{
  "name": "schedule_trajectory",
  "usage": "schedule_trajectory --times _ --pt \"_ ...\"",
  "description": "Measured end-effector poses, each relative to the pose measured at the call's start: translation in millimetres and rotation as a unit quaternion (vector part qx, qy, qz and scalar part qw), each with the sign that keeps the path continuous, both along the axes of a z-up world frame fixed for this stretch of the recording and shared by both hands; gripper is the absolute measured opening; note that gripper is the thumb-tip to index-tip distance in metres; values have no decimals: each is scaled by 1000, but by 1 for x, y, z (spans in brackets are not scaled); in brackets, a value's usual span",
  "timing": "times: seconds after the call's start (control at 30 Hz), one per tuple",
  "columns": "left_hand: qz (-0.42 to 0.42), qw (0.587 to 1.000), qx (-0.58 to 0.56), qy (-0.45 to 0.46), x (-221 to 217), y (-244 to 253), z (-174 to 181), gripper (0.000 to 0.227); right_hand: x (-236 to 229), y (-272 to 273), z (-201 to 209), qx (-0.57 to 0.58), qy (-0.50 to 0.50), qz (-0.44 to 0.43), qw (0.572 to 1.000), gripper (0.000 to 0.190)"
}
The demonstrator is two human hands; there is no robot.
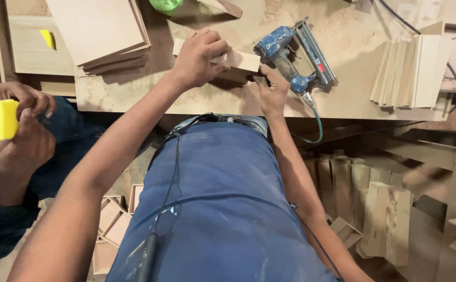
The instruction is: The person assembles small wooden boxes by aligning pre-cut wooden pieces and securing them with a pneumatic nail gun. They repeatedly pick up pieces, position them into a rectangular frame, and fasten the joints before stacking the completed boxes.
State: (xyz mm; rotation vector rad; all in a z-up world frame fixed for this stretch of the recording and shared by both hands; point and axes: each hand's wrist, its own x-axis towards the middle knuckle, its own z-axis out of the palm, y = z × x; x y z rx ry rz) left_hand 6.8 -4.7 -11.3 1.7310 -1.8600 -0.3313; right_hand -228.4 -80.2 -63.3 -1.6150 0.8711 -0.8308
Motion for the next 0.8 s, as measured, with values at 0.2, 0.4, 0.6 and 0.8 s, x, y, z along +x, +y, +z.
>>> schedule_trajectory --times 0.2,0.4,0.6,0.8 --pt "-1 1000 -23 9 -1 3 -5 36 -4 -3 1 -53 34 9 998 35" --pt "27 998 -58 -14 -10 2 -8 36 -4 -5 -1 38 40 6 998 15" --pt "44 996 -74 -30 -17 4 -12 34 -7 -8 -2 14 34 34 999 12" --pt "48 992 -102 -61 -19 -2 -18 33 -4 -8 10 -2 56 37 998 8"
